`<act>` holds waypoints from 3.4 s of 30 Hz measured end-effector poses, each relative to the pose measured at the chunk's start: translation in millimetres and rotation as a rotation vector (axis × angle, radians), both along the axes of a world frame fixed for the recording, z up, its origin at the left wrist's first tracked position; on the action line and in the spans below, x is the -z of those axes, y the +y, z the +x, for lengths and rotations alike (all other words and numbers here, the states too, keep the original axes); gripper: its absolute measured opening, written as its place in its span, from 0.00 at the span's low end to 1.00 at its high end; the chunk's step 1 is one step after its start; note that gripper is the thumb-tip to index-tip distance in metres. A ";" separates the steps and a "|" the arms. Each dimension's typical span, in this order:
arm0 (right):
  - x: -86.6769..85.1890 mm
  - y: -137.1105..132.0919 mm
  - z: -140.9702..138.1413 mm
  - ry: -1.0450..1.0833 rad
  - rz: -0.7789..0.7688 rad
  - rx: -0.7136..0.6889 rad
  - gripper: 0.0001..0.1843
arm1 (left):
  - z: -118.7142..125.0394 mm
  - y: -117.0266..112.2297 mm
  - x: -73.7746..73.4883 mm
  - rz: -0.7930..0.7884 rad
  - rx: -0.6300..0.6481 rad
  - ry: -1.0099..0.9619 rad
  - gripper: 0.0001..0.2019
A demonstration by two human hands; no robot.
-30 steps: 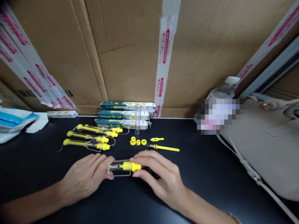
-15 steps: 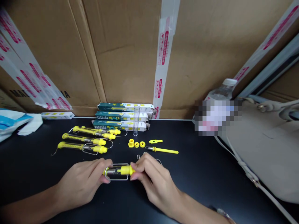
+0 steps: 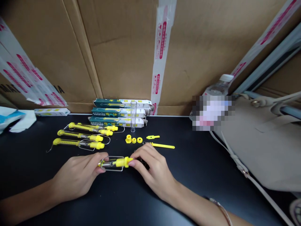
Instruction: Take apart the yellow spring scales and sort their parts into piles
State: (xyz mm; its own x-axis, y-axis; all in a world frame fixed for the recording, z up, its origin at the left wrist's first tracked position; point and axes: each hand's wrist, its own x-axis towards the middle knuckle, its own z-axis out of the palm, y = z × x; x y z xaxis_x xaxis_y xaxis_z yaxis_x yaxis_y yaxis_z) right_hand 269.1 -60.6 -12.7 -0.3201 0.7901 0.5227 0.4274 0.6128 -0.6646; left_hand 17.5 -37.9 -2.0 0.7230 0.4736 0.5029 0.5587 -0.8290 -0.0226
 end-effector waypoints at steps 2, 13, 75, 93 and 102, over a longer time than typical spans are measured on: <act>0.8 0.8 -0.2 -0.001 0.003 -0.003 0.07 | 0.5 0.0 0.8 0.024 0.002 0.013 0.14; -0.7 -2.6 -4.6 0.014 0.187 -0.019 0.07 | -1.2 -2.8 1.9 -0.026 -0.003 0.018 0.15; 6.3 -1.4 1.5 -0.004 0.158 -0.047 0.06 | -1.1 0.7 3.6 -0.047 0.006 0.069 0.16; 5.0 2.5 6.3 -0.020 0.023 -0.113 0.03 | -1.6 0.3 2.9 -0.015 0.009 0.083 0.14; -0.4 -0.9 7.5 0.039 -0.016 -0.154 0.10 | -1.9 -1.2 1.4 -0.060 0.007 0.085 0.15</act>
State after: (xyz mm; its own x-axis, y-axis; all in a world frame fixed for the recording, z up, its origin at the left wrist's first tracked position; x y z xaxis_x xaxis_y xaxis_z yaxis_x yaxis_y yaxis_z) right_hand 276.6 -61.5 -12.3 -0.4181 0.7413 0.5251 0.3026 0.6586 -0.6889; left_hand 15.6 -39.0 -3.3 0.7653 0.4958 0.4105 0.5512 -0.8342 -0.0201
